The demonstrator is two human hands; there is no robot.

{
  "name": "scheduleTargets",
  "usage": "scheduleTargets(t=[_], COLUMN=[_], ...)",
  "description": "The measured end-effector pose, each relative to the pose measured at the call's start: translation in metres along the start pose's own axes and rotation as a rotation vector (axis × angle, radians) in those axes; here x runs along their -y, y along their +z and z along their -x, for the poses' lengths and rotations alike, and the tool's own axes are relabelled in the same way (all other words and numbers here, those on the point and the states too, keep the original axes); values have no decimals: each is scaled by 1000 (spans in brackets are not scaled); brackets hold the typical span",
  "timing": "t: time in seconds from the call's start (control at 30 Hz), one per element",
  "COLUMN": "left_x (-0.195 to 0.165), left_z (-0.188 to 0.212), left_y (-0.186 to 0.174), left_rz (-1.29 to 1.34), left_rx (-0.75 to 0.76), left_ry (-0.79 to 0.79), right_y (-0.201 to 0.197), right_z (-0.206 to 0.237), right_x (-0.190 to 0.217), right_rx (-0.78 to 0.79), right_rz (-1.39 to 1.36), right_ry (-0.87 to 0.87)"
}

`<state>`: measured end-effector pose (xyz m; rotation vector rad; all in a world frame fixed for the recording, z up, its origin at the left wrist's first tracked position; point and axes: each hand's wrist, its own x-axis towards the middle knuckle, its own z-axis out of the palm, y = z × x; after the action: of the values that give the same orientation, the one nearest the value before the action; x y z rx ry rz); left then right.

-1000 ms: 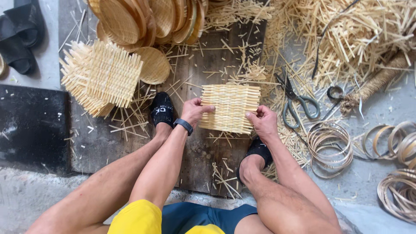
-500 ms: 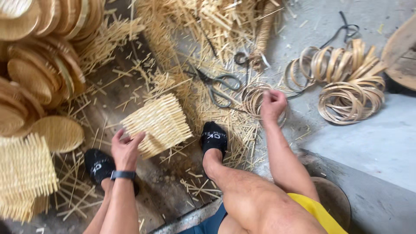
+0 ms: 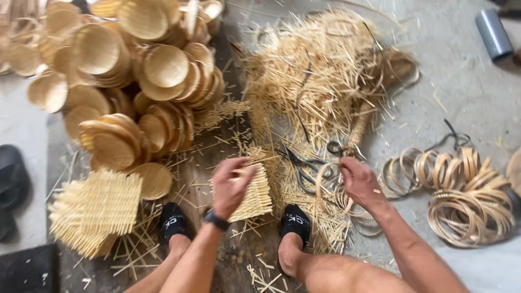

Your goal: The person sits on the floor assembling woven bamboo basket lids. They press a round woven bamboo disc into a bent bamboo rim, trim excess slivers with shears, tap the disc to seat it, and stack the finished baskets on a growing pile.

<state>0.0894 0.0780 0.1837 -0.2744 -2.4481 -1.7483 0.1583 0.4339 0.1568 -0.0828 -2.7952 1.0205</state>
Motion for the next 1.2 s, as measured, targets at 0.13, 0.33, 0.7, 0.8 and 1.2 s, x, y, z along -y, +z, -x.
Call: scheduleTargets(t=[0.13, 0.33, 0.7, 0.8, 1.2], left_x=[-66, -94, -89, -87, -31], left_z=[2, 11, 20, 20, -13], left_y=[29, -22, -54, -49, -89], left_rz=[638, 967, 957, 995, 1491], left_rx=[228, 163, 210, 150, -139], left_ry=[-425, -647, -1002, -1038, -442], right_y=[-31, -35, 25, 29, 35], right_z=[-47, -67, -34, -27, -71], right_x=[135, 235, 282, 282, 244], right_rx=[161, 264, 184, 158, 490], right_rz=[-106, 89, 306, 277, -1333], right_ry=[-498, -720, -963, -921, 377])
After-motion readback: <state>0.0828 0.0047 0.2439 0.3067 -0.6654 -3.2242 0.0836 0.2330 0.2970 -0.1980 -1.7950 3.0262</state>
